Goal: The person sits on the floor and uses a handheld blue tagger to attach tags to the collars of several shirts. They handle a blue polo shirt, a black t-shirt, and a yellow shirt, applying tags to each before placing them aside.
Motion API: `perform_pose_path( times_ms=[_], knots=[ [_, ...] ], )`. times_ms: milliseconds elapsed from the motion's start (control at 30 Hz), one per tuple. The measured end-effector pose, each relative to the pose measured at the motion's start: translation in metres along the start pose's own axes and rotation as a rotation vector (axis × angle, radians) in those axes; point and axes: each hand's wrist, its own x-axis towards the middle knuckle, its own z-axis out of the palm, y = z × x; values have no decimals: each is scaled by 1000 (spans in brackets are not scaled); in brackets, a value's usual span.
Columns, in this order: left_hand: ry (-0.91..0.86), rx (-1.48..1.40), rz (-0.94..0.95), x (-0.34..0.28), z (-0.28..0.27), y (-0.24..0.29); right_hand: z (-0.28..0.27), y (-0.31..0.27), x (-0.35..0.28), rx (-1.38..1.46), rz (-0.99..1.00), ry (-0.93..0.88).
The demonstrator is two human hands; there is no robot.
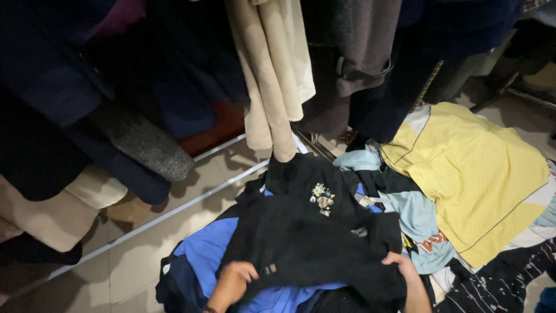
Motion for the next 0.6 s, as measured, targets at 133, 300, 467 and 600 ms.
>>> perform_pose_path(
  times_ms=[133,300,467,600],
  knots=[
    [-1221,-282,-177,-7,-12,5,12,-6,-44,-759,-495,385],
    [-65,-318,-248,20,-1,11,124,-52,-143,-1082,-905,596],
    [642,303,-78,67,28,-65,170,-24,-64,-1018,-911,57],
    [370,10,-302,82,15,-62,189,5,-14,-1639,-636,-186]
  ],
)
